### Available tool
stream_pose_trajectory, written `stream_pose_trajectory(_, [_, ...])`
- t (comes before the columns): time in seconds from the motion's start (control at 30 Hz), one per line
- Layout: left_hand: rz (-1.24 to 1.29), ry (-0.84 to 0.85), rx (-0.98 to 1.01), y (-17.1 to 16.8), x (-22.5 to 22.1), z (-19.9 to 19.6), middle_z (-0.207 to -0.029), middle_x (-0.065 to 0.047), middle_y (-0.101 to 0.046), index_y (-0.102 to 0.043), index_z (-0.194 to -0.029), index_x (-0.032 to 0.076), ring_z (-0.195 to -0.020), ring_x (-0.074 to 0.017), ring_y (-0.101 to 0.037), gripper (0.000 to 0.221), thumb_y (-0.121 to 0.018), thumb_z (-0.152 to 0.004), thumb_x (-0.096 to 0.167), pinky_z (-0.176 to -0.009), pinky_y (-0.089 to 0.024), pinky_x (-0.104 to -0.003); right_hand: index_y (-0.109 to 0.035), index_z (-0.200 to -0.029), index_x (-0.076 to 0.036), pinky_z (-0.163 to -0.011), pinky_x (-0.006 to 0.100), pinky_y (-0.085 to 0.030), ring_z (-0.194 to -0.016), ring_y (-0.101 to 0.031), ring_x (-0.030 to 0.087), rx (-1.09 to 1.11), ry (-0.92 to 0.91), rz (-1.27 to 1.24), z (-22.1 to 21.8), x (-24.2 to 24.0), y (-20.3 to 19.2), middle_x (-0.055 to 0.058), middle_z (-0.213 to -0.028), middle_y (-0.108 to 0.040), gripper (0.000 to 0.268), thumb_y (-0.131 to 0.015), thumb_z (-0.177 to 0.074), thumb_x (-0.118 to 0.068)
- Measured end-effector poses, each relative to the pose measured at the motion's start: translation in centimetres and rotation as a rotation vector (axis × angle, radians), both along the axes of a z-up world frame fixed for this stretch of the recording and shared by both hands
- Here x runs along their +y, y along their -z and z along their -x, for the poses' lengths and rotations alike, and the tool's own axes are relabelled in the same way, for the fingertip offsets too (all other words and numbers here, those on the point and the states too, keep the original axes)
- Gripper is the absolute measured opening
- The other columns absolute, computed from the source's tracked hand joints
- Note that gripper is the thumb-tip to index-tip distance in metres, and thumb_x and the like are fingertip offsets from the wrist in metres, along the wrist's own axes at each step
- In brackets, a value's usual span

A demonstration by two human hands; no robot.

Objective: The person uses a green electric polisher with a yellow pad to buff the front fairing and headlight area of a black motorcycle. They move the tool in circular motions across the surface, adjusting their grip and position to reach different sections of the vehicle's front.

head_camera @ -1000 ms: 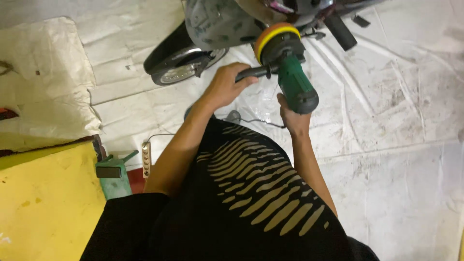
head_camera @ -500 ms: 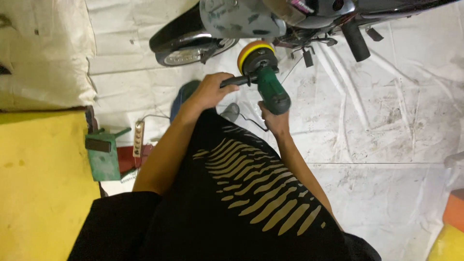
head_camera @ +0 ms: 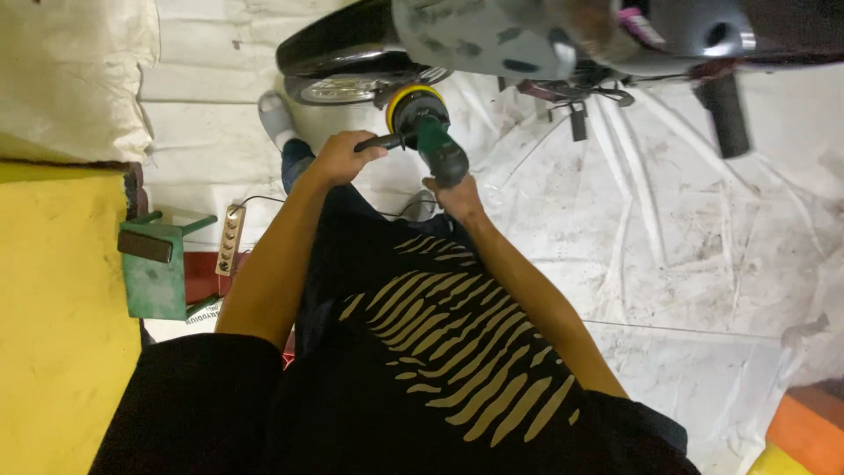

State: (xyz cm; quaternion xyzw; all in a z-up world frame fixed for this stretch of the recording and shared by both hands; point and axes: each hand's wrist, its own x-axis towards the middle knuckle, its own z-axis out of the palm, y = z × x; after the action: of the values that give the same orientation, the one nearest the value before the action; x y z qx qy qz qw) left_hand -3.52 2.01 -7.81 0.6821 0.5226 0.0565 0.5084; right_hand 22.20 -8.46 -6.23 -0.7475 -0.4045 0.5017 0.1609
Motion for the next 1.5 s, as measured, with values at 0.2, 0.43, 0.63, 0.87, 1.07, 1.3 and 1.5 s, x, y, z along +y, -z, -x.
stream_pose_trajectory(0.2, [-0.064,0.001,-0.02,4.1,4.2,3.1,-0.099,-0.013,-0.076,-0.075,-0.122,0.021,-0.094,-0.0351,-0.073,0.038,-0.073,-0.095,0.049,-0.08,-0.054,-0.043,-0.064,-0.066,-0.002,-0.056,0.04,-0.051,-0.061,-0.071,0.03,-0.144,-0.032,-0.36,4.6,3.4,1.7,0.018,-0.059,-0.064,0.031,-0.079,-0.086,-0.021])
stream_pose_trajectory(0.43, [-0.065,0.034,-0.07,3.9,7.4,6.5,-0.117,-0.022,-0.072,-0.071,-0.13,0.013,-0.11,-0.0456,-0.067,0.04,-0.069,-0.099,0.037,-0.095,-0.051,-0.054,-0.064,-0.067,-0.002,-0.057,0.041,-0.051,-0.063,-0.071,0.031,-0.178,-0.013,-0.366,9.1,6.0,2.0,0.018,-0.059,-0.064,0.031,-0.078,-0.086,-0.023])
stream_pose_trajectory(0.63, [-0.039,0.112,-0.103,3.5,10.2,8.3,-0.129,-0.027,-0.067,-0.065,-0.135,0.004,-0.123,-0.0482,-0.06,0.04,-0.063,-0.1,0.023,-0.108,-0.045,-0.056,-0.065,-0.067,-0.003,-0.058,0.042,-0.051,-0.065,-0.071,0.032,-0.22,0.029,-0.347,12.1,7.8,1.4,0.017,-0.061,-0.065,0.031,-0.078,-0.085,-0.025])
stream_pose_trajectory(0.87, [-0.009,0.16,-0.183,5.2,13.5,9.9,-0.13,-0.02,-0.068,-0.067,-0.133,0.011,-0.123,-0.0418,-0.062,0.048,-0.069,-0.1,0.046,-0.108,-0.047,-0.051,-0.065,-0.068,-0.004,-0.06,0.044,-0.052,-0.067,-0.072,0.033,-0.276,0.103,-0.295,14.3,9.6,0.8,0.017,-0.062,-0.066,0.031,-0.077,-0.084,-0.027])
stream_pose_trajectory(1.07, [0.041,0.201,-0.172,4.2,15.9,10.7,-0.13,-0.017,-0.069,-0.068,-0.132,0.011,-0.123,-0.0387,-0.062,0.049,-0.07,-0.1,0.048,-0.107,-0.048,-0.049,-0.066,-0.068,-0.004,-0.061,0.045,-0.052,-0.069,-0.072,0.034,-0.335,0.167,-0.246,15.5,11.4,0.0,0.017,-0.063,-0.067,0.031,-0.076,-0.083,-0.029])
stream_pose_trajectory(1.3, [0.097,0.233,-0.153,4.1,18.4,11.8,-0.124,-0.017,-0.072,-0.069,-0.131,0.011,-0.119,-0.0378,-0.065,0.05,-0.07,-0.099,0.05,-0.105,-0.05,-0.048,-0.066,-0.069,-0.005,-0.063,0.046,-0.052,-0.071,-0.072,0.035,-0.375,0.202,-0.2,17.2,13.5,-1.7,0.016,-0.065,-0.068,0.031,-0.075,-0.082,-0.032])
stream_pose_trajectory(1.5, [0.128,0.289,-0.156,4.0,17.5,10.4,-0.116,-0.021,-0.073,-0.07,-0.13,0.011,-0.112,-0.0401,-0.068,0.047,-0.072,-0.098,0.045,-0.099,-0.052,-0.049,-0.067,-0.069,-0.005,-0.064,0.048,-0.053,-0.073,-0.073,0.036,-0.395,0.205,-0.165,18.2,12.0,-2.9,0.016,-0.066,-0.069,0.032,-0.075,-0.081,-0.033])
